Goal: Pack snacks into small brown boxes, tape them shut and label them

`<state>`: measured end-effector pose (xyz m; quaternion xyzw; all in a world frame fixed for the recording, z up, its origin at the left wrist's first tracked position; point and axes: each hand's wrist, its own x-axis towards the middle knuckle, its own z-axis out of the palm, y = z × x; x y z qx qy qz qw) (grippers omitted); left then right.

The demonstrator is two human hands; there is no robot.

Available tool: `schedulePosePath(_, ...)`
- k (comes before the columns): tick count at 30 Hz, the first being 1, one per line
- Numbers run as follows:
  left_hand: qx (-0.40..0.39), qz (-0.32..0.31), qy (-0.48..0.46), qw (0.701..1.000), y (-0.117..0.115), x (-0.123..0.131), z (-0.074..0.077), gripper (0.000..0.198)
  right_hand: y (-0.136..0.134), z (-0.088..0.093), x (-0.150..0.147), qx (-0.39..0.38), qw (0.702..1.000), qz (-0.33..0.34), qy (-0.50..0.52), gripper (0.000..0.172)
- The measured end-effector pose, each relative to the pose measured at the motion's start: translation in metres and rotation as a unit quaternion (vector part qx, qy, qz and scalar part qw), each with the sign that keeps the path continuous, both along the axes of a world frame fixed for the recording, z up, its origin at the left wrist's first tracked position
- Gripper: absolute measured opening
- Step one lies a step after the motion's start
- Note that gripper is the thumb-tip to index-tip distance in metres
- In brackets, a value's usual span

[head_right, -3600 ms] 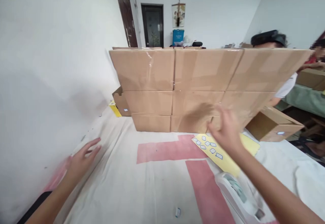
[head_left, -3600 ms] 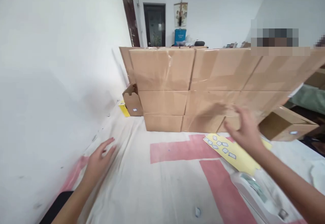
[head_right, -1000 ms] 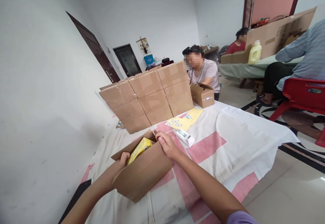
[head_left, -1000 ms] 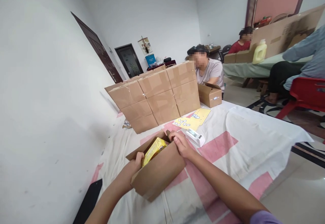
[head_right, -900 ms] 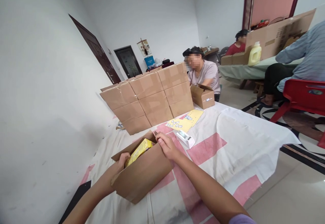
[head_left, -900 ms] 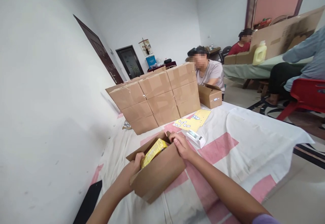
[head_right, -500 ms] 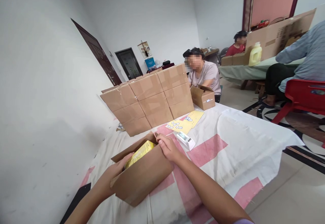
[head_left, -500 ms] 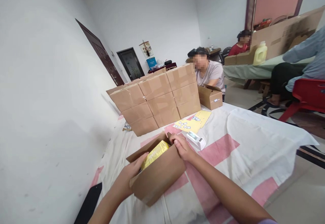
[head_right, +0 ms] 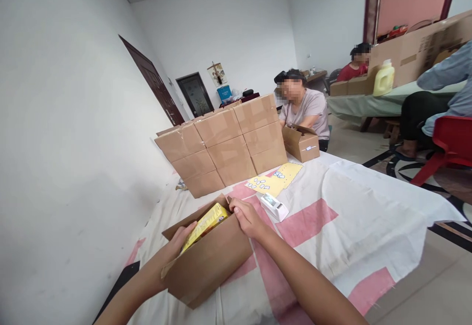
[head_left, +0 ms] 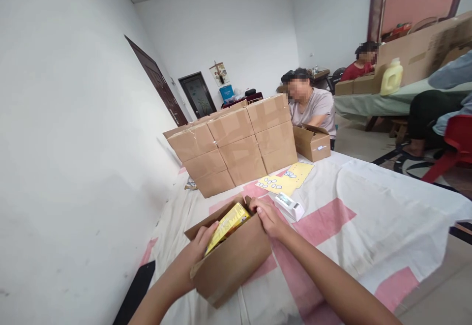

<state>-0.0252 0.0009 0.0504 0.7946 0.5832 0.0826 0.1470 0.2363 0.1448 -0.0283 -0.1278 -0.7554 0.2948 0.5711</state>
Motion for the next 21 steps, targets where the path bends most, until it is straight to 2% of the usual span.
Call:
schedulePosePath(3,0.009,0.017,0.058,0.998,-0.005,0.009,0.005,0.084,0.0,-0.004,0.001,0.011,1.0,-0.007,0.013,0.039)
schedulePosePath(5,0.002,0.013,0.081,0.997,-0.007,0.013,0.008,0.088,0.0,-0.006,0.002,0.02,1.0,-0.017,0.015,0.039)
schedulePosePath(11,-0.002,-0.037,0.075,0.997,-0.013,0.014,0.015,0.099,0.0,-0.006,0.002,0.046,0.999,-0.023,0.018,0.04)
schedulePosePath(18,0.011,-0.076,0.088,0.993,-0.009,0.007,0.004,0.106,-0.003,0.0,0.001,0.066,0.997,-0.034,-0.003,0.038)
schedulePosePath(21,0.016,-0.098,0.09,0.991,-0.008,0.009,0.0,0.094,-0.005,0.004,0.003,0.073,0.997,-0.031,-0.007,0.037)
